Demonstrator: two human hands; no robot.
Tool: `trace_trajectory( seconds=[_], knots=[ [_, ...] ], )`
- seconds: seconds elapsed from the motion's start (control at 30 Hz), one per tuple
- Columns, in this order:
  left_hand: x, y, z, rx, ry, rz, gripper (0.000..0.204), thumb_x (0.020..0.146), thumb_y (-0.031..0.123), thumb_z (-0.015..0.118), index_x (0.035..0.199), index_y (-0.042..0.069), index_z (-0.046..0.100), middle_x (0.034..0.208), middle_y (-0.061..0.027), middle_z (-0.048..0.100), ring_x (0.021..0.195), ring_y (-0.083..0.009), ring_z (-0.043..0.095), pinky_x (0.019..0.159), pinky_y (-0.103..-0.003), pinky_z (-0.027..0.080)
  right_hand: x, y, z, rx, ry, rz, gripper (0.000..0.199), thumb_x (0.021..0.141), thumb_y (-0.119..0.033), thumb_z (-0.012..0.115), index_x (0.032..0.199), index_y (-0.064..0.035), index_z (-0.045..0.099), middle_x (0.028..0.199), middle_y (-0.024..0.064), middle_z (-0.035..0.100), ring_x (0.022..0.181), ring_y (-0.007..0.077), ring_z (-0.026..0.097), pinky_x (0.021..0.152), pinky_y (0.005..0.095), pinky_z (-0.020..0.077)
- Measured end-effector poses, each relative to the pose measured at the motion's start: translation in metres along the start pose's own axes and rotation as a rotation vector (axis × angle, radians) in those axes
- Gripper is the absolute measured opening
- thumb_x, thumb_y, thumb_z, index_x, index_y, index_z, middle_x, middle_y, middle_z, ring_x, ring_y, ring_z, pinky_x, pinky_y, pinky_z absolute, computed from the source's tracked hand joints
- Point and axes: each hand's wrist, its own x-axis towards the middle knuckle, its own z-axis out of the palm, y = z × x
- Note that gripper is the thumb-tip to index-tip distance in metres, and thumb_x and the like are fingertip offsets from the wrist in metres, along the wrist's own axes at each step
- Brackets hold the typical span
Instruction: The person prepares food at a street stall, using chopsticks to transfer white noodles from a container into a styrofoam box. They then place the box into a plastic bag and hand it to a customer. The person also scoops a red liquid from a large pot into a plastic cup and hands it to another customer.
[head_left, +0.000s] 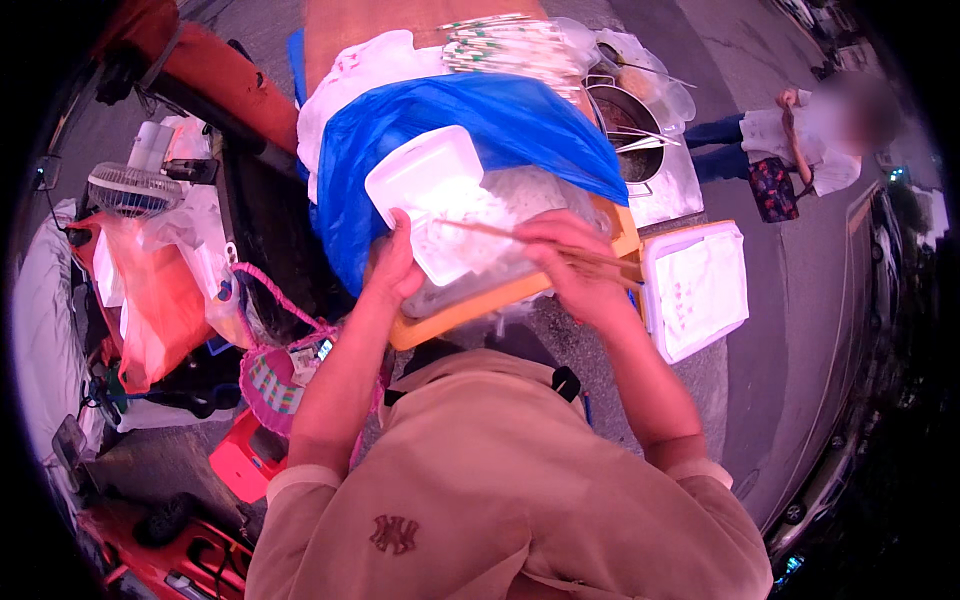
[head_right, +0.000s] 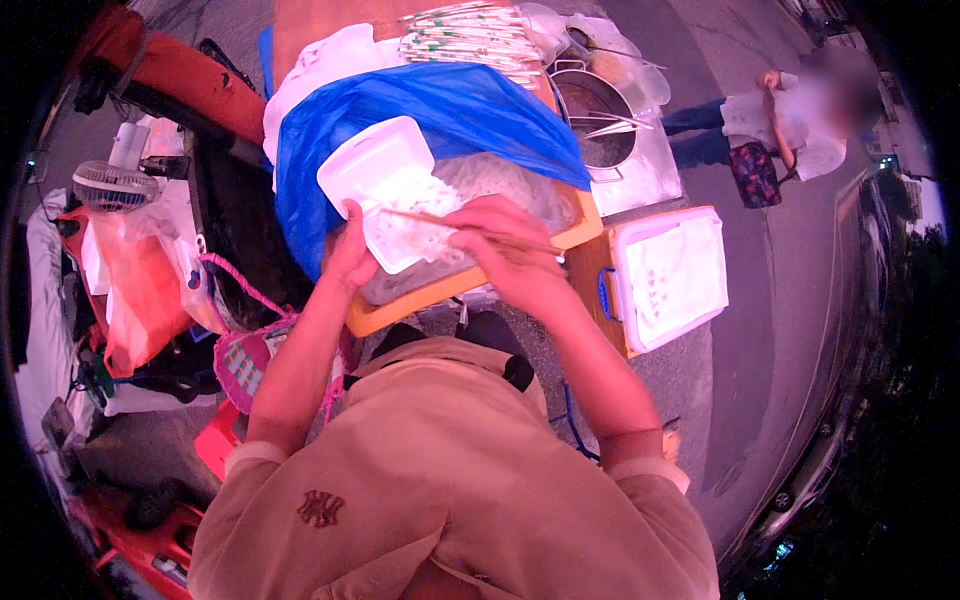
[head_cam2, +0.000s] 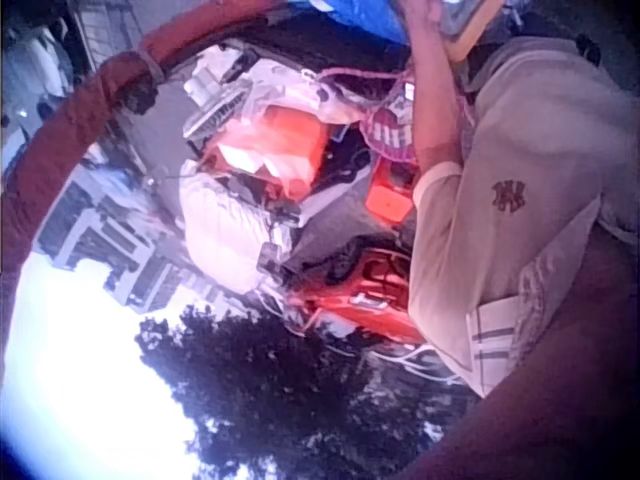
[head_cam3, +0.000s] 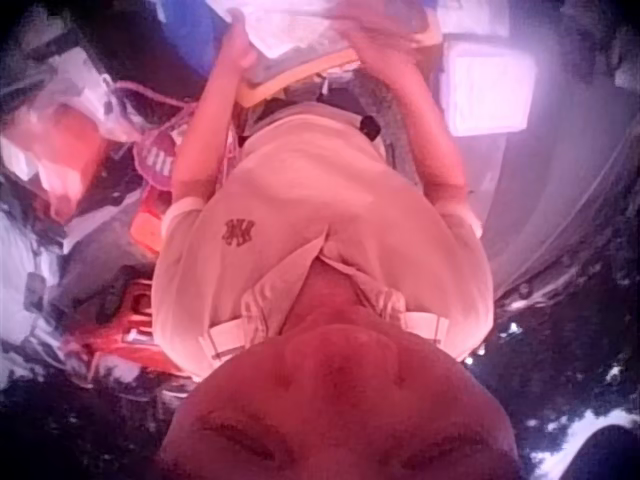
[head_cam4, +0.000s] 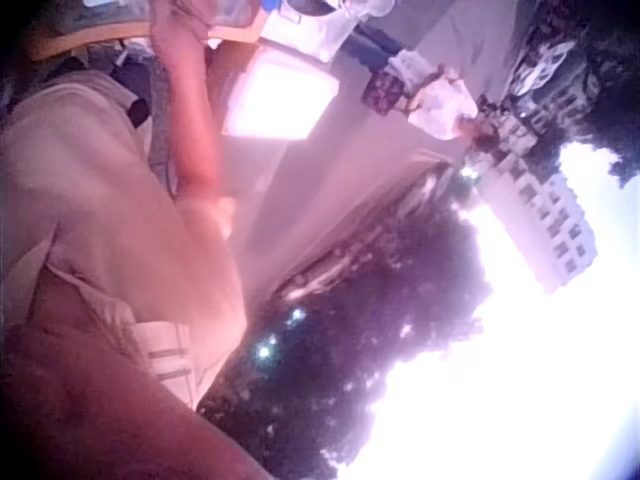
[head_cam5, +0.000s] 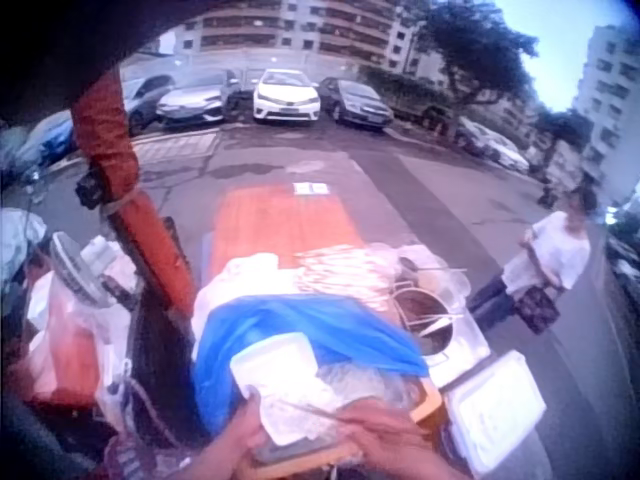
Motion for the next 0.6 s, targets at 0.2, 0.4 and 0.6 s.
trace_trajectory(
  seconds=[0.2,0.4,0.6],
  knots=[
    [-0.01,0.017,0.021,-0.041,0.074,0.013,0.093,0.091,0.071,0.042,0.155,0.005,0.026,0.156,-0.0143,0.039,0.142,-0.0311,0.041,0.118,-0.048,0.033,-0.023,0.031,-0.023,0.318,0.53,0.485,0.028,0.098,-0.026,0.066,0.109,-0.0004,0.068,0.102,0.009,0.07,0.088,0.0177,0.07,0.074,0.0288,0.0559],
    [-0.008,0.033,0.038,-0.072,-0.043,-0.016,0.097,0.089,0.074,0.043,0.155,0.005,0.027,0.155,-0.0154,0.04,0.14,-0.0321,0.043,0.116,-0.05,0.035,-0.031,0.099,-0.001,0.653,0.268,0.816,0.034,0.098,-0.033,0.066,0.113,-0.0018,0.065,0.106,0.0092,0.07,0.088,0.0189,0.071,0.071,0.0273,0.0569],
    [-0.002,0.044,0.037,-0.022,-0.074,-0.004,0.098,0.089,0.076,0.038,0.156,0.005,0.025,0.158,-0.0143,0.037,0.143,-0.0324,0.04,0.118,-0.05,0.032,-0.029,0.114,-0.003,0.94,0.238,0.765,0.026,0.099,-0.029,0.065,0.102,-0.0037,0.064,0.098,0.0094,0.069,0.094,0.0234,0.071,0.078,0.0305,0.0593]
  ],
)
